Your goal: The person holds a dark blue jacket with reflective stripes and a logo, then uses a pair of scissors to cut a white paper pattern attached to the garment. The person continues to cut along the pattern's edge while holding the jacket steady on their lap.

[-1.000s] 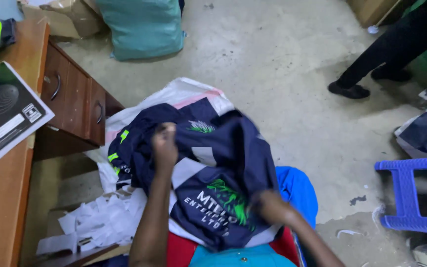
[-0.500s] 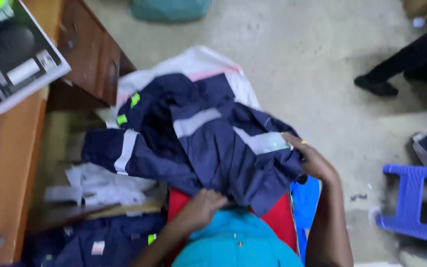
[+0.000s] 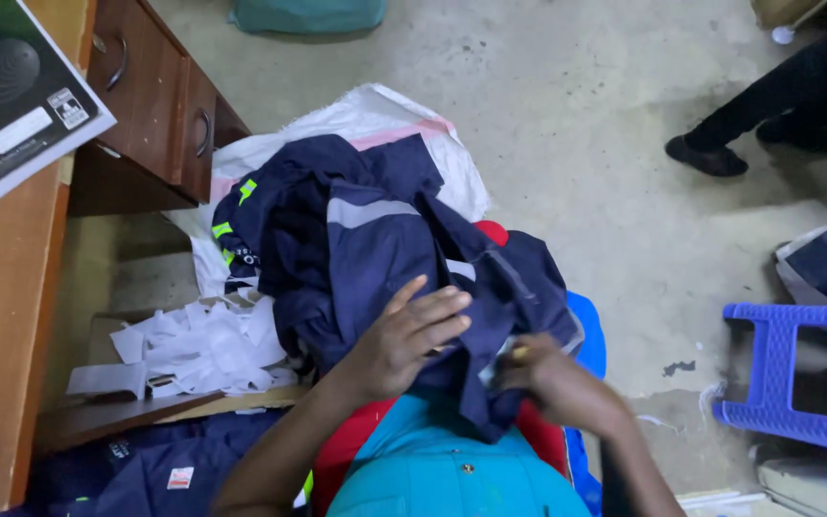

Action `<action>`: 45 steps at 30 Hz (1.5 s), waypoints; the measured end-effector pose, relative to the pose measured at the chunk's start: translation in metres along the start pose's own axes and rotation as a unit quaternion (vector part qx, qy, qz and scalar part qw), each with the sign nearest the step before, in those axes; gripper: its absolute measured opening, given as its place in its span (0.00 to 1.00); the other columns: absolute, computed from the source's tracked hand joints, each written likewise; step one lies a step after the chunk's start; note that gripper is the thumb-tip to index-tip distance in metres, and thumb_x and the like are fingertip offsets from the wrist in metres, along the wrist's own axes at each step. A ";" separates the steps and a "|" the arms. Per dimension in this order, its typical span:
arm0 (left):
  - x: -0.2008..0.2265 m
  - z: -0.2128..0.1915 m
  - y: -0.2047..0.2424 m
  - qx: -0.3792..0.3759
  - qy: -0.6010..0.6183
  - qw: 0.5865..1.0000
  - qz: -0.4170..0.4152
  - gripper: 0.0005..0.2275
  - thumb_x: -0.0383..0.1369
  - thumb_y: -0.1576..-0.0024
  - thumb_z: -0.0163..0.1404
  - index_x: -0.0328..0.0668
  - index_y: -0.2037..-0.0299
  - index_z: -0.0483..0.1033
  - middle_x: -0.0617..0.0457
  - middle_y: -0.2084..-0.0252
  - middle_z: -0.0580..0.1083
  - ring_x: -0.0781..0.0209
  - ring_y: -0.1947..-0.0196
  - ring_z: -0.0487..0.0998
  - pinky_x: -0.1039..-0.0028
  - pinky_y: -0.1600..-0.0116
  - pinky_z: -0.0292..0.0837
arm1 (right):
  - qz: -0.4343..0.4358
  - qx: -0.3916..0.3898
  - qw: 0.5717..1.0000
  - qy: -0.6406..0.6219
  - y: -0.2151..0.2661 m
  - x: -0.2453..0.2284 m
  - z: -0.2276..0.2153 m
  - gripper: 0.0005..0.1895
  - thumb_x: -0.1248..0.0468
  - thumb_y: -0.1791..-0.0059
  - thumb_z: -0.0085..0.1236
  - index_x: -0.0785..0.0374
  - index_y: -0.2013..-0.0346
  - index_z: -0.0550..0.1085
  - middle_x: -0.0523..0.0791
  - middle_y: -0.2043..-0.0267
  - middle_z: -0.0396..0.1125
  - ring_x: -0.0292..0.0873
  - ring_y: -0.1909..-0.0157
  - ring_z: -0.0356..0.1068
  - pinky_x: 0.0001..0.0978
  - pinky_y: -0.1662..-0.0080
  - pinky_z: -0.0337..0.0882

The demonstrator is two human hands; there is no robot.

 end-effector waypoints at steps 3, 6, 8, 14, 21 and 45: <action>0.028 0.004 -0.025 -0.065 0.025 0.993 0.100 0.21 0.17 0.35 0.35 0.35 0.32 0.67 0.37 0.30 0.71 0.46 0.28 0.73 0.30 0.22 0.48 | 0.063 0.000 0.998 -0.017 0.000 -0.002 0.035 0.27 0.78 0.67 0.54 0.58 0.56 0.84 0.47 0.55 0.78 0.54 0.50 0.72 0.48 0.49 0.67; -0.012 0.065 0.007 -0.182 -0.019 0.983 0.025 0.08 0.28 0.41 0.45 0.41 0.56 0.75 0.49 0.69 0.79 0.50 0.66 0.82 0.47 0.25 0.60 | 0.147 -0.008 0.989 -0.028 0.001 0.022 0.067 0.28 0.77 0.63 0.54 0.57 0.51 0.83 0.48 0.51 0.78 0.54 0.47 0.73 0.47 0.46 0.70; -0.084 0.083 0.081 -0.263 -0.126 0.950 -0.107 0.08 0.28 0.41 0.43 0.39 0.59 0.76 0.43 0.70 0.79 0.42 0.69 0.82 0.45 0.46 0.68 | 0.182 -0.033 0.982 -0.027 0.010 0.047 0.076 0.29 0.77 0.61 0.54 0.56 0.48 0.83 0.48 0.49 0.78 0.54 0.45 0.74 0.47 0.45 0.71; -0.063 0.038 0.163 -0.466 -0.085 0.810 -0.347 0.09 0.31 0.39 0.42 0.43 0.59 0.77 0.36 0.63 0.80 0.29 0.59 0.80 0.43 0.54 0.72 | 0.295 -0.099 0.943 -0.117 0.020 0.101 0.098 0.23 0.39 0.50 0.58 0.53 0.59 0.84 0.40 0.57 0.82 0.38 0.57 0.78 0.36 0.54 0.73; -0.048 0.023 0.167 -0.213 0.212 0.849 -0.435 0.20 0.50 0.32 0.35 0.50 0.67 0.74 0.57 0.66 0.80 0.62 0.66 0.78 0.69 0.54 0.67 | 0.394 -0.029 0.918 -0.001 -0.039 0.158 0.067 0.31 0.35 0.45 0.42 0.57 0.54 0.77 0.54 0.56 0.78 0.60 0.51 0.78 0.54 0.53 0.70; -0.209 0.094 0.254 0.213 0.273 0.794 -0.500 0.08 0.36 0.32 0.46 0.47 0.52 0.78 0.45 0.79 0.79 0.57 0.86 0.75 0.75 0.77 0.69 | 0.020 0.316 0.941 -0.120 -0.145 0.144 0.030 0.12 0.58 0.42 0.51 0.59 0.57 0.80 0.54 0.63 0.77 0.60 0.56 0.76 0.45 0.49 0.74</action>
Point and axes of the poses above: each hand's wrist, its own y-axis away from the middle knuckle, its own z-axis out of the palm, x = y × z, the point moved 6 cm from there along -y, towards the middle knuckle
